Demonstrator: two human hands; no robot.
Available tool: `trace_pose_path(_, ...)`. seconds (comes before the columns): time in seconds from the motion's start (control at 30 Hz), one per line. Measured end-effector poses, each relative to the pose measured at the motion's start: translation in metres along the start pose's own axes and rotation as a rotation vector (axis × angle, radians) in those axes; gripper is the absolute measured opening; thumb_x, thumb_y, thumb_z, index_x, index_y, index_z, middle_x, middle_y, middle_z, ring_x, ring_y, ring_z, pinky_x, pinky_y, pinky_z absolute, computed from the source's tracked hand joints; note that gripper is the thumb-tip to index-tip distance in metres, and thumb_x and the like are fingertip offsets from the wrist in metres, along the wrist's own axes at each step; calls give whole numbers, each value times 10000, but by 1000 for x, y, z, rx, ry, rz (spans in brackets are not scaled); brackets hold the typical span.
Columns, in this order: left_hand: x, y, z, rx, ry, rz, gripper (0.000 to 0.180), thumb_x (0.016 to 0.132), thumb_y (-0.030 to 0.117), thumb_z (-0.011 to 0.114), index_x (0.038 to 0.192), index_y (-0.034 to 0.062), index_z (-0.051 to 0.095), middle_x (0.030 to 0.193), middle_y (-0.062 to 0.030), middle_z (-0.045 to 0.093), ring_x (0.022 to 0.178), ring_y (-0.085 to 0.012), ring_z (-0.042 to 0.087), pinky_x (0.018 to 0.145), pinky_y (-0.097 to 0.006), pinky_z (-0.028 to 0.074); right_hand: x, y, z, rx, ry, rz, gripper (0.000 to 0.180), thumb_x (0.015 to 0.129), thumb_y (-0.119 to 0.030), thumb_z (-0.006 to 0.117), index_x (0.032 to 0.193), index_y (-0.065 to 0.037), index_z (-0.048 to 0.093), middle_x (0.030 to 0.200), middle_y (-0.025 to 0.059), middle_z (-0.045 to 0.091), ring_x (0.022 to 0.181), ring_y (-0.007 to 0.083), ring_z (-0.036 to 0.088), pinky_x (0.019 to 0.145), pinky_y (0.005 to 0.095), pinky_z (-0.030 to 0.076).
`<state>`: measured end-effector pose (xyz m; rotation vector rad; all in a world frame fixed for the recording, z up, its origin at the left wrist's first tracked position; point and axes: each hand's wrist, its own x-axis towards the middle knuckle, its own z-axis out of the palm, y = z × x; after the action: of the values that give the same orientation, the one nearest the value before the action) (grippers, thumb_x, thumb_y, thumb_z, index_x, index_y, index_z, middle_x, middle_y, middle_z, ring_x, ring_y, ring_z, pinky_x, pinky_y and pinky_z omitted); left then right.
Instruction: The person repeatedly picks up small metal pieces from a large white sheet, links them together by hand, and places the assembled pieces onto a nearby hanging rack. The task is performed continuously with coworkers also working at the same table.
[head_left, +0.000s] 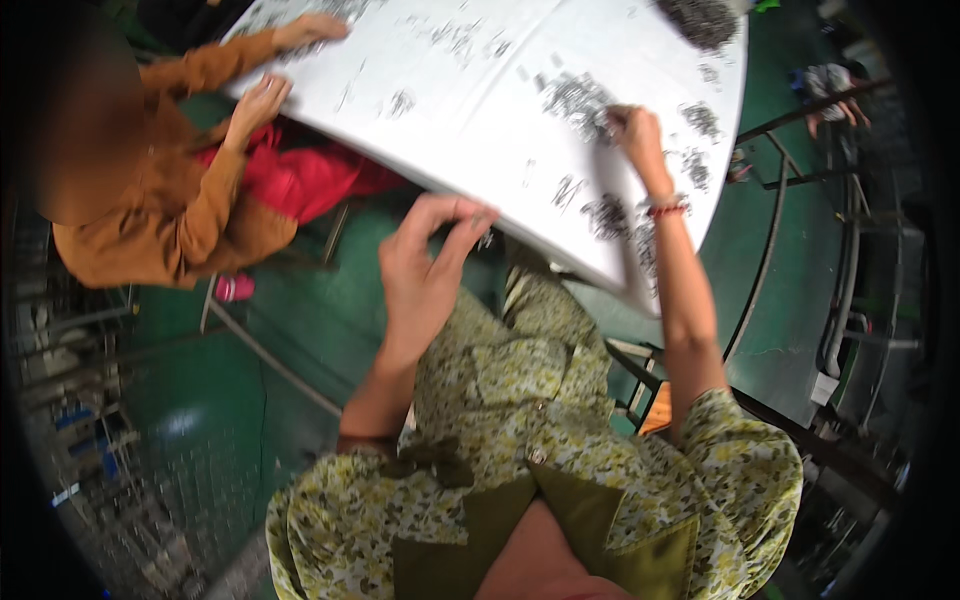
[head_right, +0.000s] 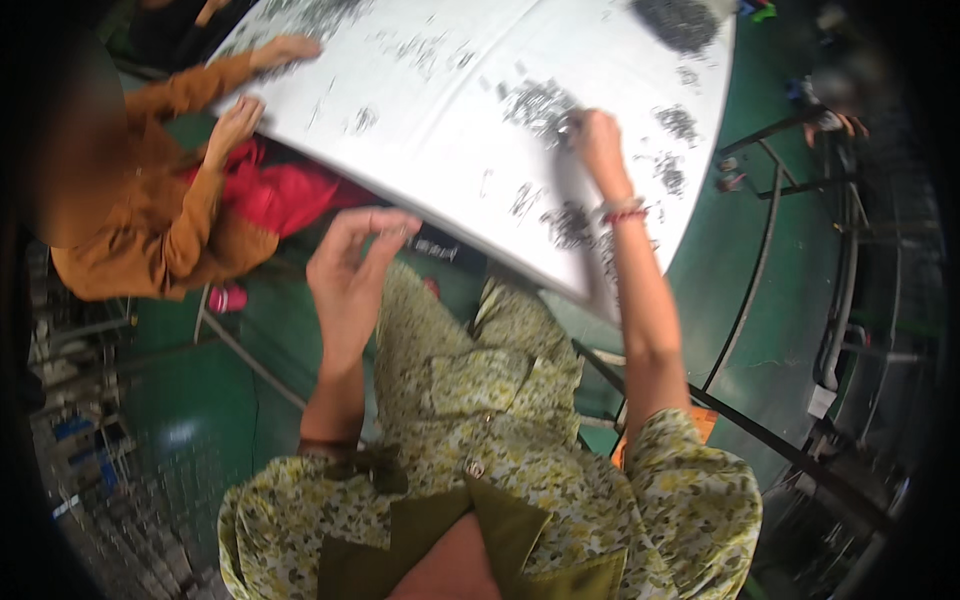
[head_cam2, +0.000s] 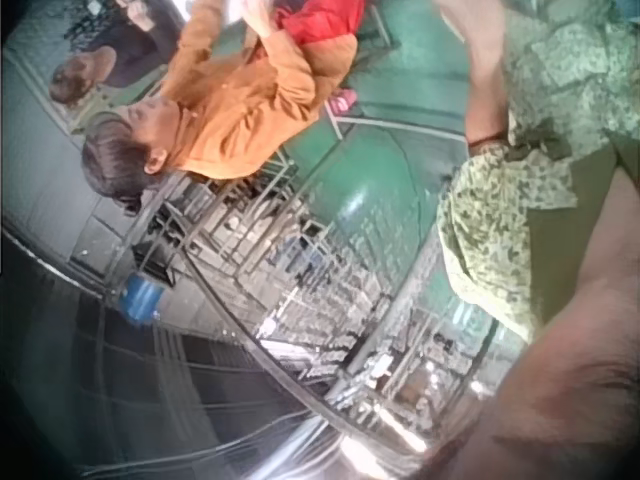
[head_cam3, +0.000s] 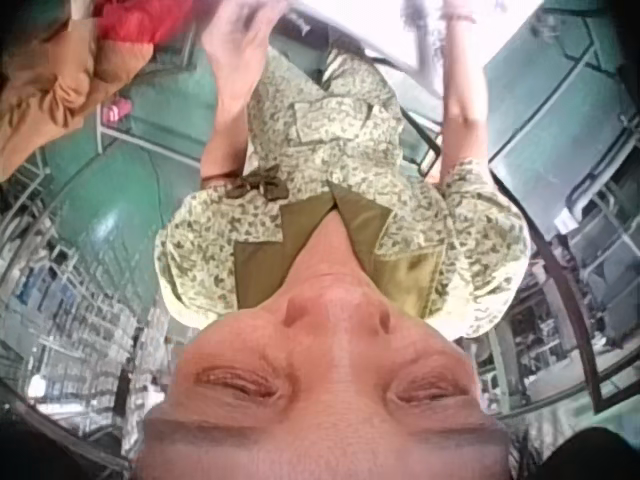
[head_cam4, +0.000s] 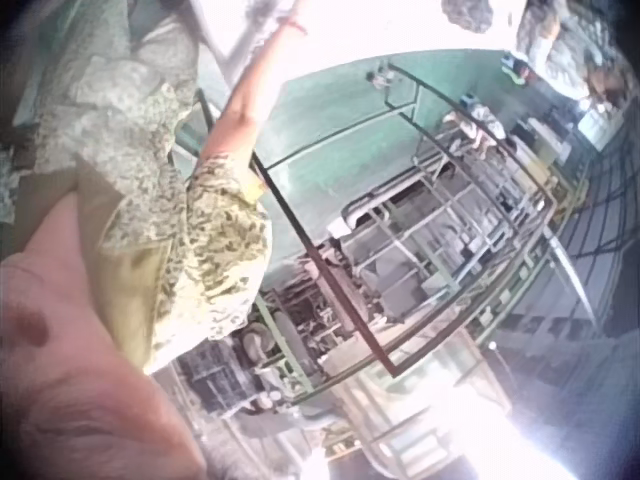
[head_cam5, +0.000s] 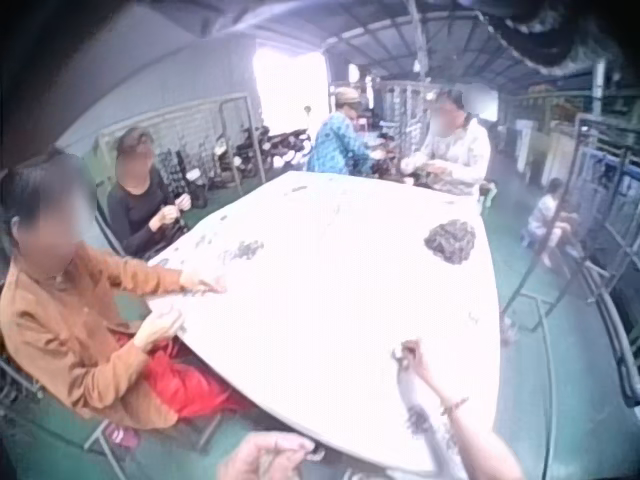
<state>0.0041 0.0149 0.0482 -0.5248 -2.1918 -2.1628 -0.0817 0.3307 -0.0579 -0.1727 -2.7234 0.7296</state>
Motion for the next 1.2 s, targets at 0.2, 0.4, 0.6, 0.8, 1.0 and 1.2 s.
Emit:
trace_pose_path(0.2,12,-6,-15,45,91,33,82,816,-67,574,886,-34,545,848,-97,633,846,-162,626,766,-248,493,10,11,24,-273,-91,-121,121,737,-7,596,838,-2,662,820,198,623,751,348,607,686,375,484)
trace_pose_path(0.4,21,-5,-15,-223,160,21,132,770,85,689,844,-4,625,783,-41,657,785,-94,615,712,-251,490,3,-8,0,-52,-46,-100,157,798,-15,592,949,6,632,778,121,646,687,209,616,635,306,484)
trace_pose_path(0.6,11,-19,-20,-90,127,35,130,783,100,671,880,13,659,800,-61,677,785,-93,625,714,-254,489,-64,-156,-54,1056,-208,154,207,774,26,643,967,91,608,812,139,636,660,185,615,613,283,522)
trace_pose_path(0.8,0,-18,-12,-70,55,-108,117,800,50,655,891,-22,651,816,-44,661,797,-77,589,726,-226,482,-99,-203,-49,1205,-232,13,107,771,66,635,877,51,637,825,120,613,658,190,631,598,266,527)
trace_pose_path(1.0,-4,-24,-12,-61,39,-96,129,821,93,629,887,-16,649,766,-88,669,758,-103,628,676,-254,489,-100,-206,-41,1155,-177,29,93,768,79,636,860,65,632,862,112,596,675,170,622,583,244,527)
trace_pose_path(1.2,-5,-30,-18,11,-106,-69,128,797,47,635,913,-7,638,856,-88,666,822,-135,626,726,-265,487,-103,-204,-46,1036,-181,123,65,771,43,656,835,35,650,749,49,623,605,66,545,524,177,436)
